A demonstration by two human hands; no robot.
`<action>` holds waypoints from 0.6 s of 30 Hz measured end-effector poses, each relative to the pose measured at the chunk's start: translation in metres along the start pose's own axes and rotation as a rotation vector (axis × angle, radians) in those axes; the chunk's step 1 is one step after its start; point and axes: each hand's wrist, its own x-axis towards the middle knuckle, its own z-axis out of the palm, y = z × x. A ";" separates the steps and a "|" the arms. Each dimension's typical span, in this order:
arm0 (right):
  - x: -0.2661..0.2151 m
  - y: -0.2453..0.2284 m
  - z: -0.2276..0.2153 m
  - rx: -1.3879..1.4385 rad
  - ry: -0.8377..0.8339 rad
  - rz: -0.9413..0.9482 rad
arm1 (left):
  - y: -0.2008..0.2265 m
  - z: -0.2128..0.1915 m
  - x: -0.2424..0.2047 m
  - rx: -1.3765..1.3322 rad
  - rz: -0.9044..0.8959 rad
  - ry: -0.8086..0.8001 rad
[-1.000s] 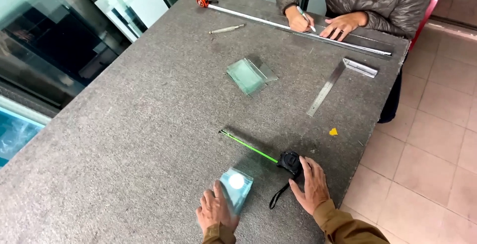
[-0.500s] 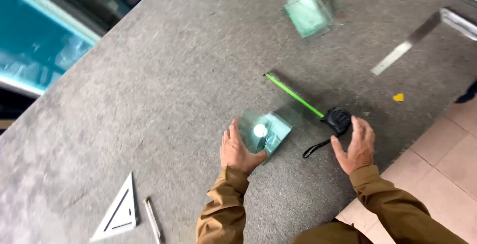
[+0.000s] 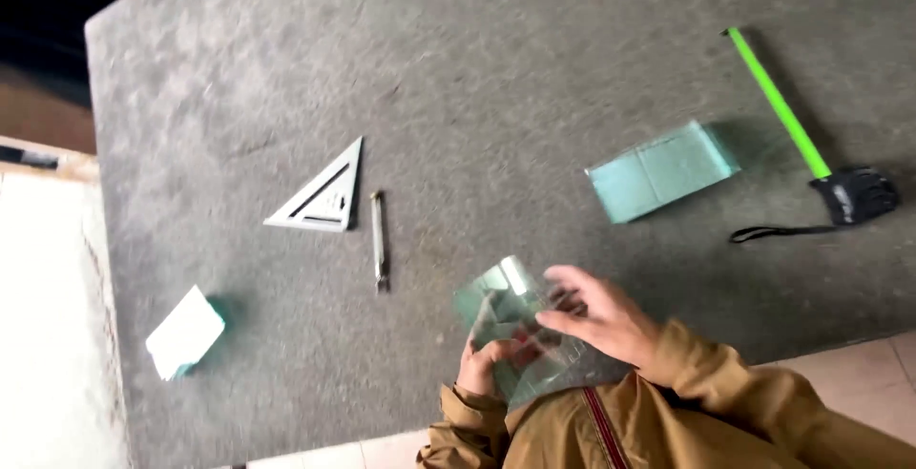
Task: The person is counting and stacking small rectangular glass pieces on a workshop table.
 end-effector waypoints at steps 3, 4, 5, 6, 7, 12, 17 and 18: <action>0.038 0.020 0.046 -0.085 -0.050 -0.113 | 0.007 -0.028 -0.013 0.170 -0.063 0.329; 0.044 0.020 0.054 -0.025 -0.061 -0.082 | 0.014 -0.025 -0.019 0.091 -0.022 0.317; 0.046 0.022 0.064 0.036 -0.073 -0.042 | 0.018 -0.023 -0.030 0.012 0.013 0.310; 0.047 0.022 0.073 0.022 -0.089 -0.040 | 0.025 -0.032 -0.036 -0.005 0.023 0.318; 0.050 0.023 0.082 0.190 -0.047 0.006 | 0.032 -0.040 -0.041 0.056 0.015 0.360; 0.088 0.070 0.115 0.560 0.157 0.090 | 0.063 -0.103 -0.066 0.142 0.080 0.430; 0.106 0.049 0.129 0.163 0.425 0.039 | 0.072 -0.185 -0.079 -0.157 0.161 -0.135; 0.112 0.054 0.131 0.163 0.432 0.039 | 0.080 -0.178 -0.083 -0.158 0.157 -0.140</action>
